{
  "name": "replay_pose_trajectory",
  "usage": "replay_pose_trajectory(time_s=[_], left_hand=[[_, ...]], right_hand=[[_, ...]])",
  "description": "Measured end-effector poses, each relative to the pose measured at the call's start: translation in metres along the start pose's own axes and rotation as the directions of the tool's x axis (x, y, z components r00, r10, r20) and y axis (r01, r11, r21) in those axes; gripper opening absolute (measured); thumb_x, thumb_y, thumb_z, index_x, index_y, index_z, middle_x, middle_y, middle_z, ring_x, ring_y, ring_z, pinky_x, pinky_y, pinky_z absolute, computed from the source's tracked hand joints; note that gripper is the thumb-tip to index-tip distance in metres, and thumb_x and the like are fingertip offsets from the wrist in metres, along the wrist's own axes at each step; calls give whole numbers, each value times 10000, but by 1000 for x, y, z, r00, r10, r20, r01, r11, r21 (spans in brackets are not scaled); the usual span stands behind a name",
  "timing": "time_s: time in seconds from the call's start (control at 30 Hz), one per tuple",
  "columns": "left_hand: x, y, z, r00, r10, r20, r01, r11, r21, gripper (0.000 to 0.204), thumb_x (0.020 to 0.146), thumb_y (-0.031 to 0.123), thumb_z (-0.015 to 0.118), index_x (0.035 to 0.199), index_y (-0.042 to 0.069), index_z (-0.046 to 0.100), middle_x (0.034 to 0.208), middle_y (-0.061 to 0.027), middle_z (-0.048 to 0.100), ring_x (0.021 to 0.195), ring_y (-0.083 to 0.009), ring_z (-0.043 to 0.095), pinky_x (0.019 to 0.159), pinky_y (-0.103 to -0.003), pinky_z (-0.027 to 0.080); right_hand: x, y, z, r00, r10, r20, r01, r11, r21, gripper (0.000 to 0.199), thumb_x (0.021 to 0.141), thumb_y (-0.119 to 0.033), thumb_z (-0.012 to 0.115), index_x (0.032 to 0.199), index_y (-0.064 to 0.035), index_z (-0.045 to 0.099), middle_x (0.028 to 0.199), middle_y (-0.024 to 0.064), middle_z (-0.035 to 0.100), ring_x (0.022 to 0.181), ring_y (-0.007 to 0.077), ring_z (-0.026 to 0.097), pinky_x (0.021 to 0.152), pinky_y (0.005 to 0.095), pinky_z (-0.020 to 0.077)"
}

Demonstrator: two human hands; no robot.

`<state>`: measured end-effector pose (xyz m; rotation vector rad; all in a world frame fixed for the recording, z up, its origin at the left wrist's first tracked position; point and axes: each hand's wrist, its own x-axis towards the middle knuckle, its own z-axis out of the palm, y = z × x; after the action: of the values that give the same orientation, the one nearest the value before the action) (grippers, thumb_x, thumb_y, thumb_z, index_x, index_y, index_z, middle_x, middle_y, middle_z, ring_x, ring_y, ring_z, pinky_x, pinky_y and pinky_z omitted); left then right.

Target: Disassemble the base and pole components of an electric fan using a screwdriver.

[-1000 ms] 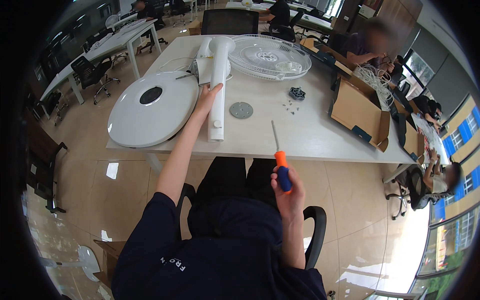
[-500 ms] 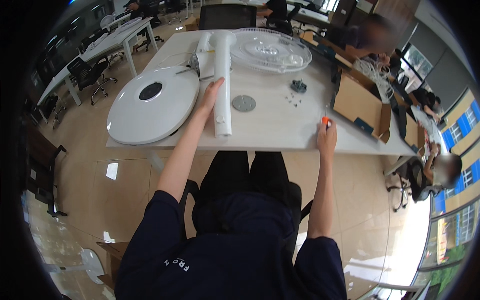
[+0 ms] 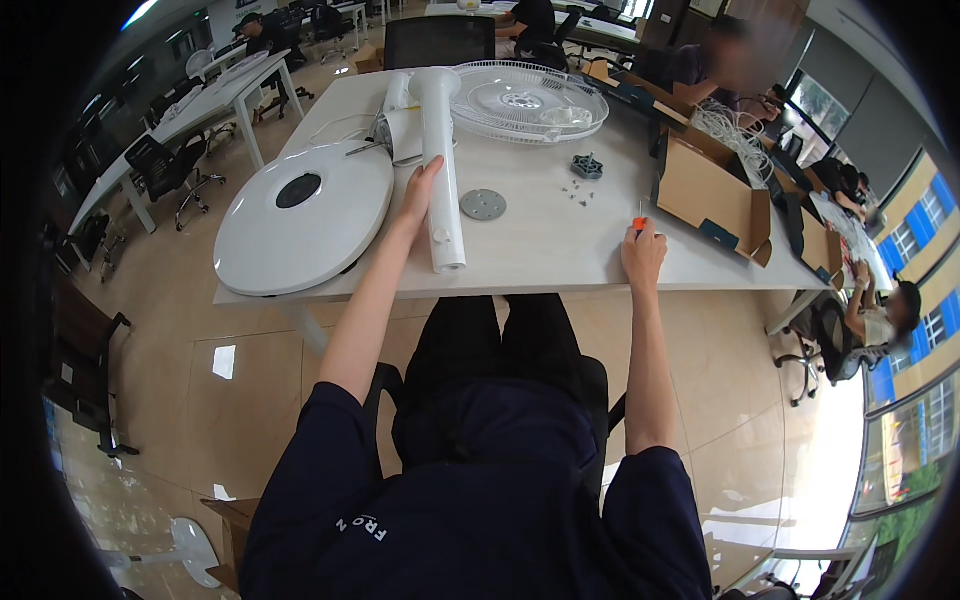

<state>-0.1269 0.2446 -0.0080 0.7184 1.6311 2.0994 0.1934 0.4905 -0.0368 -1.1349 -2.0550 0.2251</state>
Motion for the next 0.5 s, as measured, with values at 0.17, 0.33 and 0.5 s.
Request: replay_pose_trajectory(time_s=[0.17,0.33,0.5], left_hand=[[-1,1,2,1000,8,-25,-9,1000,-18,672,904,495,660,1226,-86,562,1020,-117,642,890,-186,613,800,-298,491],[-11,3,3,998,20,-53,-21,1000,-7,678,902,502,661,1226,-86,571,1041,-131,653,928,-201,618,827,-302,488],[1,-6,11,998,43,-41,-42,999,27,675,901,507,651,1215,-86,578,1076,-167,664,977,-230,630,871,-330,488]], right_hand=[[6,0,-1,1000,-26,-15,28,993,118,418,941,-304,612,1276,-55,634,1051,333,628,1012,486,602,921,496,475],[-2,2,5,992,21,-121,-8,994,110,535,883,-382,714,1275,-30,621,1144,315,607,1090,476,574,958,512,451],[-21,23,-8,909,54,-414,4,991,136,497,889,-256,731,1264,27,569,1099,192,603,1039,303,574,888,397,470]])
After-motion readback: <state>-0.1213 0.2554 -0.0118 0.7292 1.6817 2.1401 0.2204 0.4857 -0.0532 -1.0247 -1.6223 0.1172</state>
